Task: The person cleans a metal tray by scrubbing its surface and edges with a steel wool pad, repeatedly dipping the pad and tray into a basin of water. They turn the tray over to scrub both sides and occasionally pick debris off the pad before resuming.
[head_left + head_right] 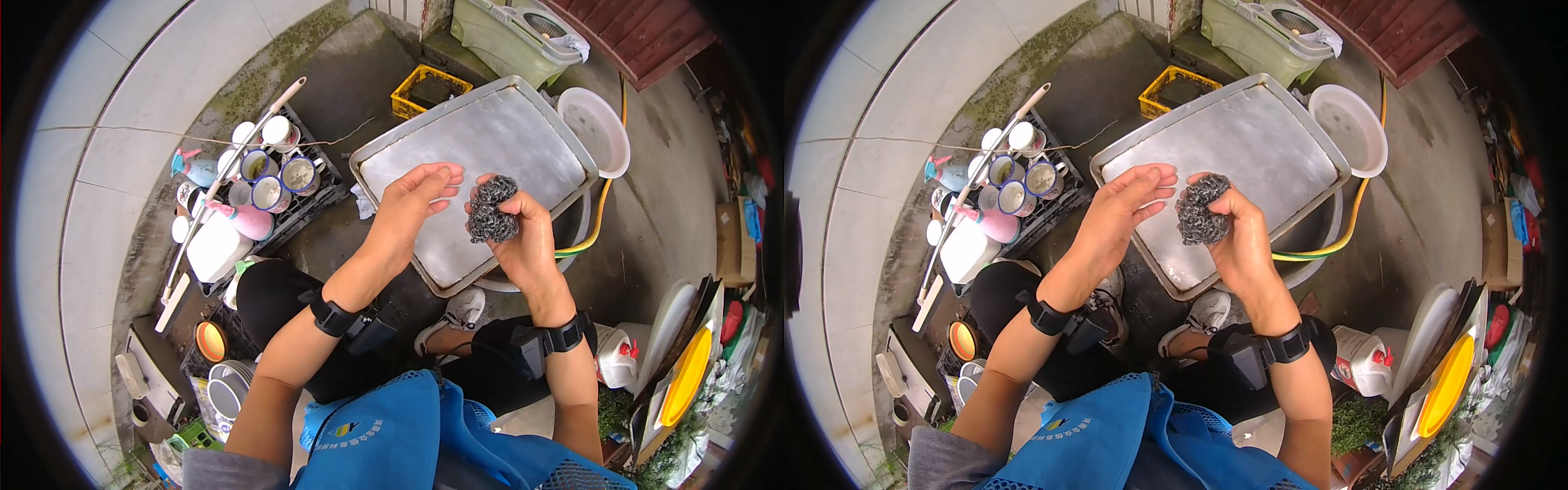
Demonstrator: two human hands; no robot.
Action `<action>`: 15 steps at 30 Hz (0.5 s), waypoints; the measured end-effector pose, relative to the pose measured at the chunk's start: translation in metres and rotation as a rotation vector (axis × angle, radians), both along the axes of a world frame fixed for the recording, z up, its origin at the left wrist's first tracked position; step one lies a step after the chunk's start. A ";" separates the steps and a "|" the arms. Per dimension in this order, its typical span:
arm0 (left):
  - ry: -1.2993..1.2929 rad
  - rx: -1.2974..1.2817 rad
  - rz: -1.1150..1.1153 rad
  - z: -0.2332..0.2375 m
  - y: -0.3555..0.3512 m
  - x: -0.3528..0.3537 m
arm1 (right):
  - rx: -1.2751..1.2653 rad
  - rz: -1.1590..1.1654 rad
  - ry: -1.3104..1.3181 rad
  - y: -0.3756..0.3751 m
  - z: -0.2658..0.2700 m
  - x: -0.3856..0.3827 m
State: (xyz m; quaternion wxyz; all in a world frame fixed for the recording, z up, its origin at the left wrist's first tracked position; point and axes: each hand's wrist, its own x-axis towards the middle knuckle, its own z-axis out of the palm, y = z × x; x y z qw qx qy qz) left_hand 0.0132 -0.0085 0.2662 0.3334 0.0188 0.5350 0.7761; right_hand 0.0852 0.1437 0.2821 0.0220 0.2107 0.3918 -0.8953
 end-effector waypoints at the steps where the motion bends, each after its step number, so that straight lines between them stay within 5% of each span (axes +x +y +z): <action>1: -0.001 0.000 0.000 0.001 0.000 0.000 | 0.003 -0.006 -0.006 -0.001 0.001 0.000; 10: -0.045 0.018 0.015 -0.001 -0.001 -0.002 | 0.073 -0.023 -0.059 0.001 0.000 0.000; 13: 0.045 -0.068 0.051 -0.003 -0.002 -0.008 | 0.070 -0.066 -0.084 0.002 -0.001 0.000; 15: 0.360 -0.206 0.150 -0.004 -0.006 -0.021 | 0.049 -0.076 -0.079 0.001 0.001 0.000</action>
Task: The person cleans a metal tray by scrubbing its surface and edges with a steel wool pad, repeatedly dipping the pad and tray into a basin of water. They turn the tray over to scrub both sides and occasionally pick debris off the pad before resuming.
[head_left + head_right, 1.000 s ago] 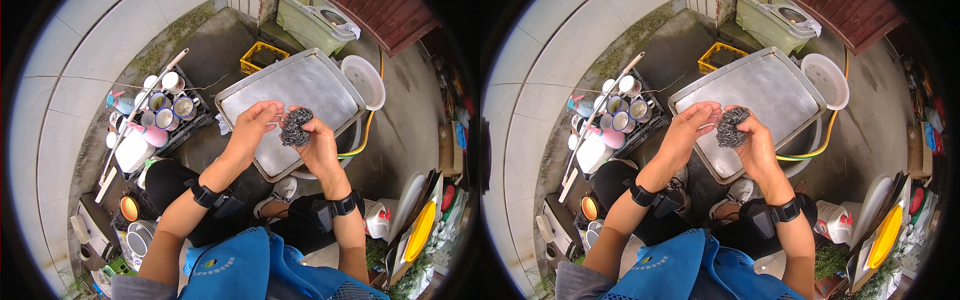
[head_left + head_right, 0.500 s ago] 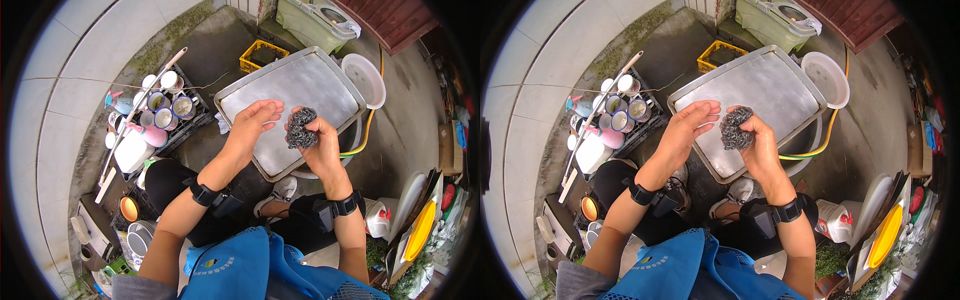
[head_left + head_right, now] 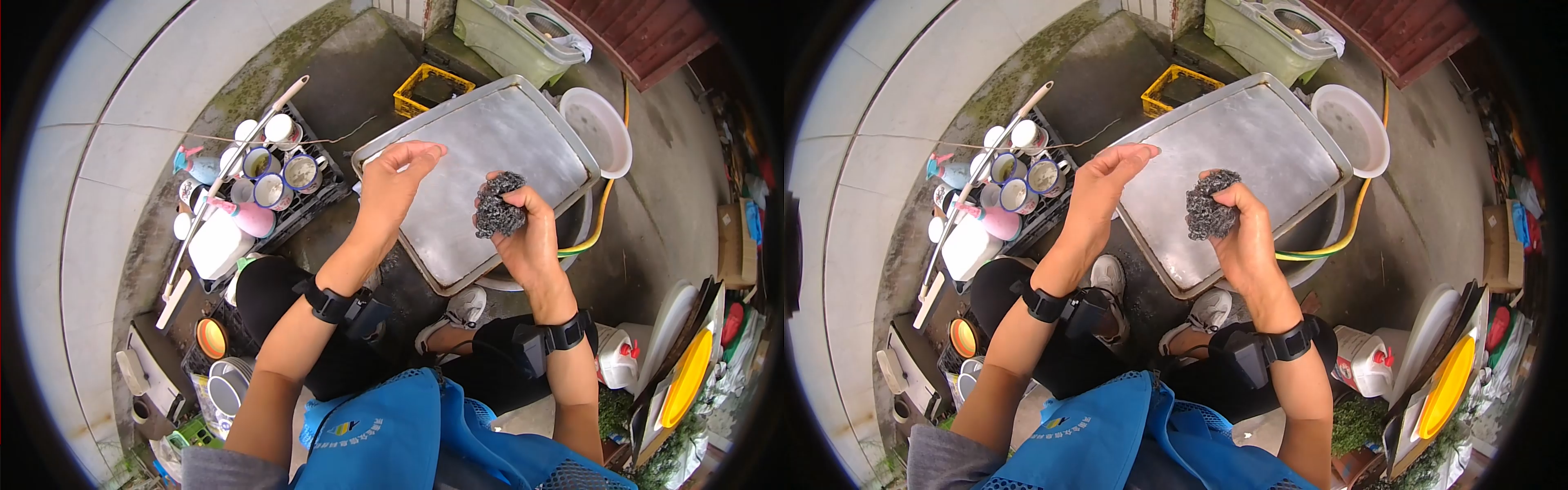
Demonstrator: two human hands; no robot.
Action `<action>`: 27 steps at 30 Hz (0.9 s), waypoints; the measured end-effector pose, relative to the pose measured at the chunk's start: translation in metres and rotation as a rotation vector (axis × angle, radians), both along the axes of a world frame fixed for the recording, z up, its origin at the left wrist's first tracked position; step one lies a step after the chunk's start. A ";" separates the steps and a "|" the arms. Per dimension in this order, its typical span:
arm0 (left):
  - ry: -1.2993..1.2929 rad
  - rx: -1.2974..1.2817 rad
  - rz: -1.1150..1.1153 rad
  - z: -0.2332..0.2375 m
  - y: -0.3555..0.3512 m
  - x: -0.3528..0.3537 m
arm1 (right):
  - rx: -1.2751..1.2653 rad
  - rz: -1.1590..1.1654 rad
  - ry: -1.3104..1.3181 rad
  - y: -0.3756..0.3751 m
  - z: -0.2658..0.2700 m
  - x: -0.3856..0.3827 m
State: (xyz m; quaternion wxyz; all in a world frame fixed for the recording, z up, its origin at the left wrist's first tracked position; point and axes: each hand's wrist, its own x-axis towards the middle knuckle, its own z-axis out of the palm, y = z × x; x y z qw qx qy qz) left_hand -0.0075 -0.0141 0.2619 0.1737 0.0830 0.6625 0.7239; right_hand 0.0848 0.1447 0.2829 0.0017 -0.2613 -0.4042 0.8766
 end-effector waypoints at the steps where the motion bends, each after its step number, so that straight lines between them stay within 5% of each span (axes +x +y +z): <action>1: 0.070 -0.051 0.054 0.004 -0.002 -0.009 | -0.019 -0.013 0.006 0.000 0.001 -0.001; 8: 0.596 -0.628 0.274 0.001 -0.026 -0.061 | -0.123 -0.013 0.036 -0.004 0.009 -0.005; 11: -0.174 0.017 -0.125 0.034 -0.020 -0.043 | -0.051 -0.040 -0.006 -0.010 0.011 -0.004; 14: -0.395 0.344 -0.253 0.045 -0.011 -0.022 | 0.190 0.112 0.086 -0.005 0.006 -0.004; 27: -0.387 0.310 -0.273 0.040 -0.008 0.000 | 0.395 0.131 0.110 -0.014 0.010 -0.007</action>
